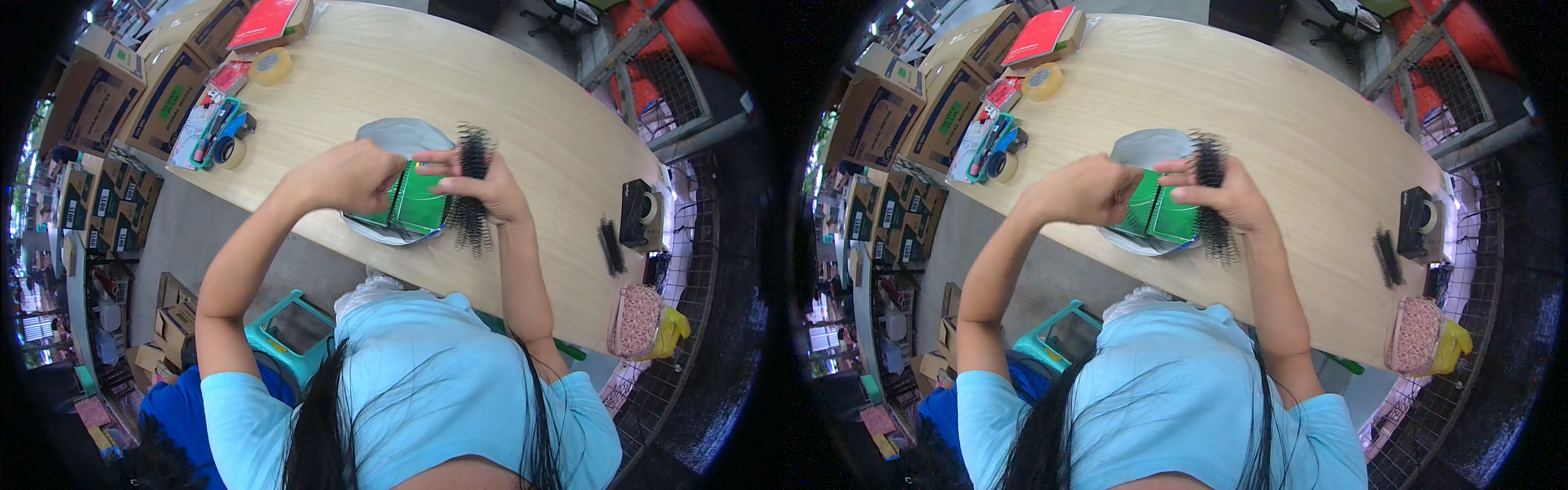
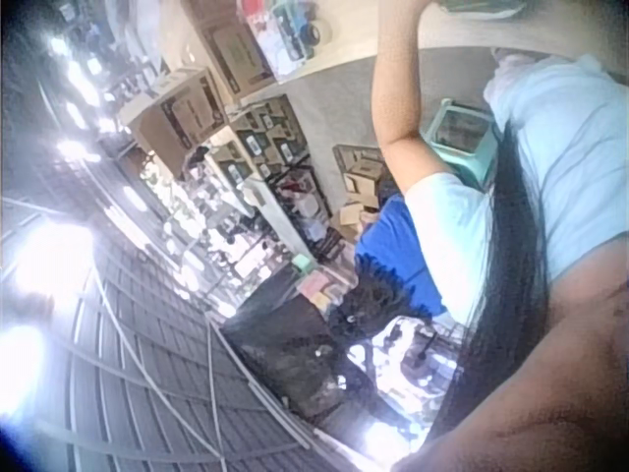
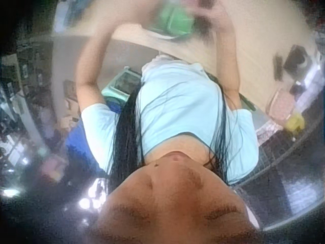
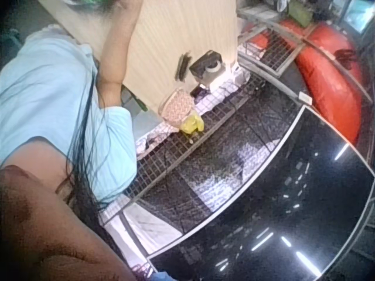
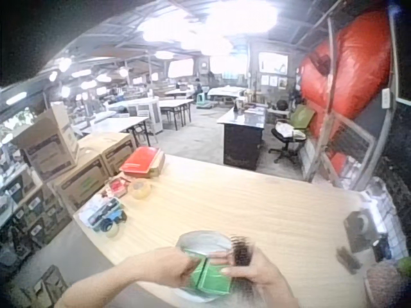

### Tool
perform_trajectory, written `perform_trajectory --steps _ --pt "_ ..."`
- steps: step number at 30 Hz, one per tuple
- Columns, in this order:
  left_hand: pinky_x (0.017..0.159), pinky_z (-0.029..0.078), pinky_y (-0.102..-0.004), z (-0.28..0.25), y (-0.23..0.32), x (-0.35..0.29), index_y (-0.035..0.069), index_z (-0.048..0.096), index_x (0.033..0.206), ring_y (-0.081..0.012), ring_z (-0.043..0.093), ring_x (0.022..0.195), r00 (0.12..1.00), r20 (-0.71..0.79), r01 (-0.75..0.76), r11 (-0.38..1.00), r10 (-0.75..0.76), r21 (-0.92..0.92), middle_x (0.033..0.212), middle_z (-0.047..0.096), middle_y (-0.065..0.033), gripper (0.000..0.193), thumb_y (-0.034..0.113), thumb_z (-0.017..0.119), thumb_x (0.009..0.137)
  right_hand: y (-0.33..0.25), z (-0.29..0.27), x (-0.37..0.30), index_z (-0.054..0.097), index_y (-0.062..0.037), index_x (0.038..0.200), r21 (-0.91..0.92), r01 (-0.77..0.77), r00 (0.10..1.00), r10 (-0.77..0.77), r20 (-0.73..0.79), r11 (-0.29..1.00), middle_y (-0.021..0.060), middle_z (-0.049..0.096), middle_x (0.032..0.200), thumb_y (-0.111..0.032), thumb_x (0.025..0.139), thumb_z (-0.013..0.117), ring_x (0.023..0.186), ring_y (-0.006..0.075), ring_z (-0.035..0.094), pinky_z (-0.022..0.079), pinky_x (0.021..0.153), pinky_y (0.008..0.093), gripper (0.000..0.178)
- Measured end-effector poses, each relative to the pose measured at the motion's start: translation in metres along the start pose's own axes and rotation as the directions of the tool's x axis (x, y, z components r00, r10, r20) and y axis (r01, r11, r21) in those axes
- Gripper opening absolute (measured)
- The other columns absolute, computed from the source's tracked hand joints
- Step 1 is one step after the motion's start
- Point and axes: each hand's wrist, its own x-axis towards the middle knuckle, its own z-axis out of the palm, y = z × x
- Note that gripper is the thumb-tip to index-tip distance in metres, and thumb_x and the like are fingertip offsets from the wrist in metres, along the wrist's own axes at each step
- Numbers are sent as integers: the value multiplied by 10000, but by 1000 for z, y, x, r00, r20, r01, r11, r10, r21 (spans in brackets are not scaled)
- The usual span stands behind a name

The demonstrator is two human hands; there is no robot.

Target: The person sorts through green spiral-bound notebooks and wire bindings, then removes notebooks from a larger cardboard box and stacks them by color on a table.

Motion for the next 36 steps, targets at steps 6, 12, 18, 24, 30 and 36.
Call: perform_trajectory --steps 6,12,18,24,30,36 --pt "598 504 -371 -25 68 62 28 580 927 -304 649 662 964 -168 -238 947 204 -215 702 641 -144 198 89 679 767 -13 -9 -34 591 7 1071 218 8 996 11 -86 976 62 642 861 -23 714 784 741 158 657 547 668 304 407" --pt "687 525 -329 27 114 77 64 491 1328 -176 643 853 905 -399 -288 905 150 -314 983 657 -106 550 57 695 817 -33 -170 -157 614 -16 993 -271 -95 794 -91 -601 958 27 597 699 -88 743 786 558 102 583 471 486 239 312" --pt "843 496 -290 93 128 96 61 500 1353 -140 614 926 954 -299 -181 756 -20 -629 1136 631 -81 572 55 701 817 -23 -349 -274 541 -23 1171 -448 -890 397 -342 -851 81 219 657 1077 -274 666 852 1023 391 626 505 833 465 643" --pt "869 501 -322 123 121 78 59 502 1354 -172 617 987 792 -456 46 784 -406 -619 1197 619 -93 528 107 678 858 43 -420 -291 252 -134 1503 -655 -726 684 -322 -655 -209 124 270 1554 -486 752 742 1436 418 181 302 1055 620 962" --pt "904 492 -327 128 69 -1 33 546 1300 -207 615 1055 175 -619 213 643 -766 -735 1232 620 -122 408 126 627 911 81 -421 -301 170 -196 1546 -550 -820 571 -309 -761 -161 75 106 1620 -522 850 625 1481 360 82 185 1037 731 894" --pt "965 459 -359 136 19 -7 25 518 1321 -244 583 1129 365 -472 252 573 -802 -780 1273 590 -135 457 161 637 901 80 -328 -216 556 -28 1263 -828 -350 482 -673 -561 439 151 566 1268 -126 819 699 1200 303 520 420 999 413 477"
